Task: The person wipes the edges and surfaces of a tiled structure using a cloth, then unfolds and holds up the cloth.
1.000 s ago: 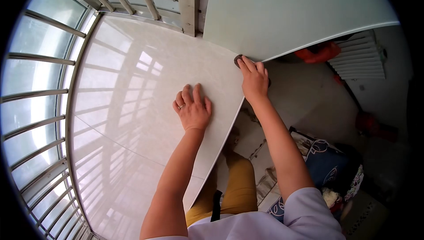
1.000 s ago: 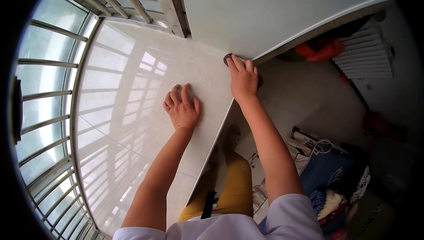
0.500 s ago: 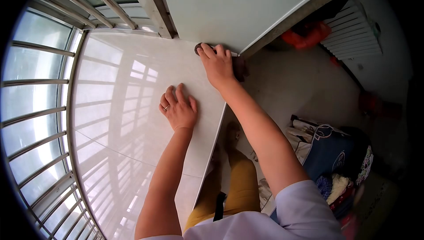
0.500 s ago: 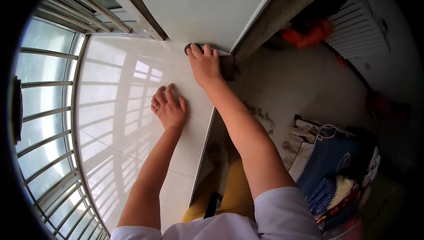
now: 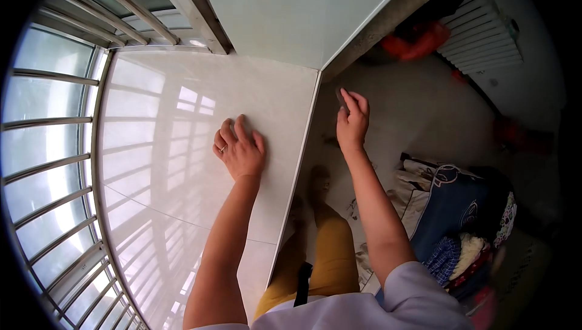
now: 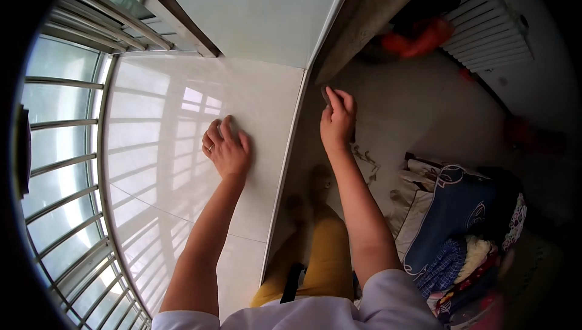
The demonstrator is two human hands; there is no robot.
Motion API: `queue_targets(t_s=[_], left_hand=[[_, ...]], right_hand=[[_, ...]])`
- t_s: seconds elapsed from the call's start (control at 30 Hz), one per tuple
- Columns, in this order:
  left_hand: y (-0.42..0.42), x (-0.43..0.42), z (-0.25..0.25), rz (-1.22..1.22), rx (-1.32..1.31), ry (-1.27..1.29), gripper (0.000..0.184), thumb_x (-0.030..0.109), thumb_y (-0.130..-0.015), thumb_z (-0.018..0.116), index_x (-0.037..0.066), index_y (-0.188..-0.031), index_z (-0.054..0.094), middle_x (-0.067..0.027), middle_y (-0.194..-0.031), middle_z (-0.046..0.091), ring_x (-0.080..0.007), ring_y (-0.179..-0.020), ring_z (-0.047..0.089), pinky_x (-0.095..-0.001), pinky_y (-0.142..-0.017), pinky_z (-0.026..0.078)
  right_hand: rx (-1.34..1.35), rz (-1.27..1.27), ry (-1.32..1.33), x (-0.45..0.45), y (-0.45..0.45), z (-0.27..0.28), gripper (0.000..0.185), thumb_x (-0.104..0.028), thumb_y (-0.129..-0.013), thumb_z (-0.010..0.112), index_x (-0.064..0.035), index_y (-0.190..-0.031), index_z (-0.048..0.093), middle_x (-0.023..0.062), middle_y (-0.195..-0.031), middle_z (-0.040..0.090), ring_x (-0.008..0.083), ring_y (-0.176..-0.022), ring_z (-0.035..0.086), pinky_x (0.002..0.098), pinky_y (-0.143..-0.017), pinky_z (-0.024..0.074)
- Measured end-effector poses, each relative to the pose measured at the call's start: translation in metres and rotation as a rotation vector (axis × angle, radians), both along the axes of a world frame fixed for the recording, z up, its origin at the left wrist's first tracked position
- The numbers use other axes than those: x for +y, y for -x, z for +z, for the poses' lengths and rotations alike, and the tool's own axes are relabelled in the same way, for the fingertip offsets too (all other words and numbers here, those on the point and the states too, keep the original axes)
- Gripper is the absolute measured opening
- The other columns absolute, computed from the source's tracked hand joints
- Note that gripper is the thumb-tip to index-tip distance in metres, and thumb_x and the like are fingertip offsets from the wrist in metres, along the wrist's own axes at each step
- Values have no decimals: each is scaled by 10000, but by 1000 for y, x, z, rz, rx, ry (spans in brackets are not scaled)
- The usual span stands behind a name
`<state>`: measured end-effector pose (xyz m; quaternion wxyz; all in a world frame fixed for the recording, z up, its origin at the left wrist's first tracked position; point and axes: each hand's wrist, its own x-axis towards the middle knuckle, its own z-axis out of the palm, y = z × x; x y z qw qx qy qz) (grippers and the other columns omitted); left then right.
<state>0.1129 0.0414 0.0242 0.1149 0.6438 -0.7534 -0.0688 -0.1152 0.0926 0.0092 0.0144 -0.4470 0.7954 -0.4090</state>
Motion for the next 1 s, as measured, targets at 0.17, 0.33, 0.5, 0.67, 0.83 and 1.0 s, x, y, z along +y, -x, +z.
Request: queue_targets(t_s=[0.17, 0.33, 0.5, 0.67, 0.83, 1.0], left_hand=[[0, 3, -1, 4, -44, 53, 440, 251, -833, 532, 146, -1256, 474, -98, -1312, 399, -307, -1209, 343, -472, -1024, 242], [2, 2, -2, 15, -31, 34, 440, 254, -832, 531, 145, -1255, 479, -98, -1316, 396, -307, -1215, 332, -470, -1028, 239], [-1, 3, -2, 12, -19, 29, 436, 255, -833, 530, 148, -1253, 482, -96, -1317, 397, -308, -1214, 330, -466, -1034, 229], [1, 1, -1, 32, -24, 1, 437, 250, -833, 530, 154, -1257, 480, -98, -1318, 393, -307, -1215, 330, -461, -1036, 222], [-2, 2, -2, 4, -4, 16, 436, 244, -842, 521, 160, -1266, 462, -104, -1312, 394, -327, -1220, 322, -491, -1019, 239], [1, 2, 2, 7, 1, 14, 441, 234, -839, 526, 161, -1268, 460, -108, -1315, 390, -330, -1221, 322, -496, -1018, 240]], right_hand=[[166, 154, -359, -56, -29, 21, 479, -19, -825, 553, -160, -1282, 530, 108, -1216, 423, 312, -1081, 477, 397, -900, 454], [260, 253, -465, -44, -13, 26, 482, -53, -848, 529, -206, -1305, 523, 95, -1102, 458, 300, -1007, 509, 410, -866, 465], [258, 293, -566, -55, -3, 27, 451, -90, -852, 500, -214, -1284, 539, 112, -1074, 525, 315, -1007, 526, 447, -863, 455], [270, 267, -629, -50, -6, 38, 417, -104, -855, 494, -182, -1260, 557, 134, -1044, 555, 312, -968, 559, 442, -825, 475], [263, 291, -619, -49, -7, 32, 422, -86, -851, 500, -168, -1260, 558, 133, -1062, 560, 315, -972, 566, 445, -788, 491], [264, 303, -531, -61, -2, 35, 380, -81, -844, 510, -131, -1214, 579, 138, -1019, 566, 306, -947, 569, 434, -771, 497]])
